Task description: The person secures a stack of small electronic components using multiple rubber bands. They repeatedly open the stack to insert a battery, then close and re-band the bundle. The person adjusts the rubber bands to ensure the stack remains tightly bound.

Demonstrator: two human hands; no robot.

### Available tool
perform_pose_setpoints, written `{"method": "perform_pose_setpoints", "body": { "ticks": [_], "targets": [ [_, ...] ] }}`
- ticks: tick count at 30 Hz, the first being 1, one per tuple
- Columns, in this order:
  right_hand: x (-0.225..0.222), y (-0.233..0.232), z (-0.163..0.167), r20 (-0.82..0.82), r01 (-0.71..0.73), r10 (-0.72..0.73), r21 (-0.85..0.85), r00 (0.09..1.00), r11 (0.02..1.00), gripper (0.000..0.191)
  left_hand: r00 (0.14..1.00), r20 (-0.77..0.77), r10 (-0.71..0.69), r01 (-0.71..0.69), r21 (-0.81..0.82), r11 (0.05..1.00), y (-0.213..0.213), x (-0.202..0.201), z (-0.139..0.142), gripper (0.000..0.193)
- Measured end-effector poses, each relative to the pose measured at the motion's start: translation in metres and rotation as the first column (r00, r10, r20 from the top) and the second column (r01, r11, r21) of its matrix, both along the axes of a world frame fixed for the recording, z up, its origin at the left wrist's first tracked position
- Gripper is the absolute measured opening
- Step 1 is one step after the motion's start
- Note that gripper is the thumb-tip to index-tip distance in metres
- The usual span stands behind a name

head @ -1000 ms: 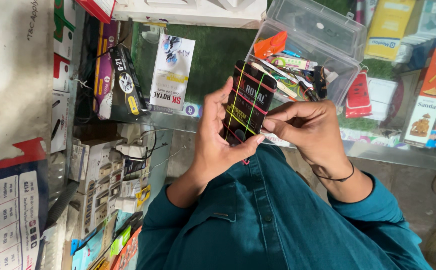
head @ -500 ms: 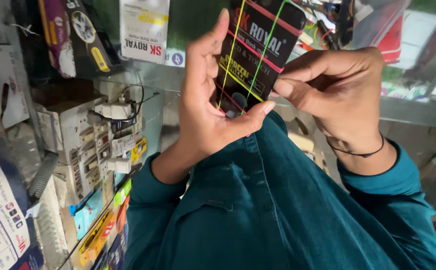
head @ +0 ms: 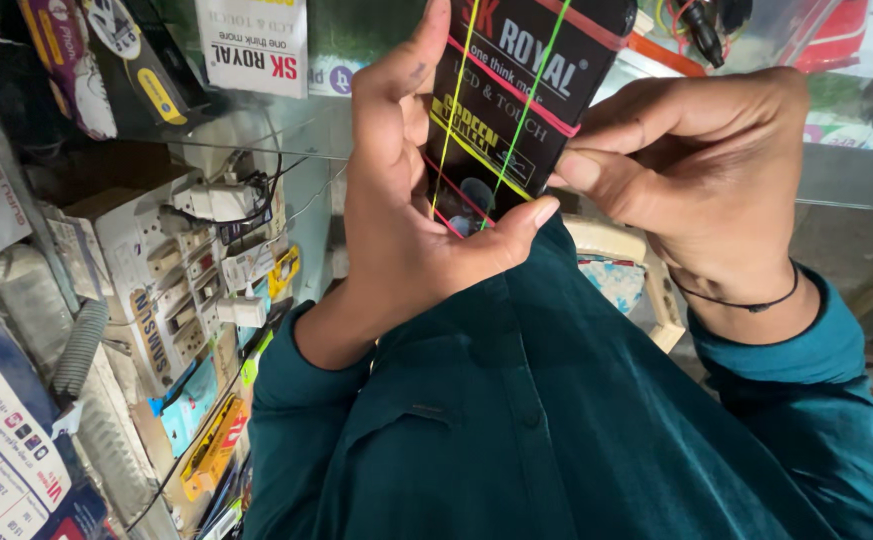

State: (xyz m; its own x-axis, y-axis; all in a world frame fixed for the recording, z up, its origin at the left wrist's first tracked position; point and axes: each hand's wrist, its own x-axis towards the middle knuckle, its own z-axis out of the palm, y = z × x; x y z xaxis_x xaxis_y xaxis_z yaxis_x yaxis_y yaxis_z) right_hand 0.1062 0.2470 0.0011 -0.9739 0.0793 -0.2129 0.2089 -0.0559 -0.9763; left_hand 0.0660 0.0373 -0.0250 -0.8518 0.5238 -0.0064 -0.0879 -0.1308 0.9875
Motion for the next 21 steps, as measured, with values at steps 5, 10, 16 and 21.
{"method": "perform_pose_setpoints", "body": {
  "ticks": [5,10,16,21],
  "targets": [
    [0.009,-0.003,0.000,-0.003,0.015,-0.015,0.012,1.000,1.000,0.008,1.000,-0.001,0.002,-0.002,0.033,0.999,-0.001,0.005,0.001,0.099],
    [0.013,0.001,-0.005,0.033,0.023,-0.023,0.005,0.999,1.000,0.009,0.999,0.015,0.049,-0.049,0.021,0.999,0.005,0.016,-0.005,0.101],
    [0.013,0.006,0.001,0.024,0.019,-0.020,0.034,1.000,0.999,0.009,0.999,-0.012,0.051,-0.050,0.058,0.997,0.010,0.017,0.002,0.097],
    [0.017,0.006,-0.001,0.013,0.040,-0.040,0.047,0.999,0.998,0.007,0.999,-0.019,0.036,-0.034,0.091,0.995,0.009,0.012,0.007,0.096]
  ]
}}
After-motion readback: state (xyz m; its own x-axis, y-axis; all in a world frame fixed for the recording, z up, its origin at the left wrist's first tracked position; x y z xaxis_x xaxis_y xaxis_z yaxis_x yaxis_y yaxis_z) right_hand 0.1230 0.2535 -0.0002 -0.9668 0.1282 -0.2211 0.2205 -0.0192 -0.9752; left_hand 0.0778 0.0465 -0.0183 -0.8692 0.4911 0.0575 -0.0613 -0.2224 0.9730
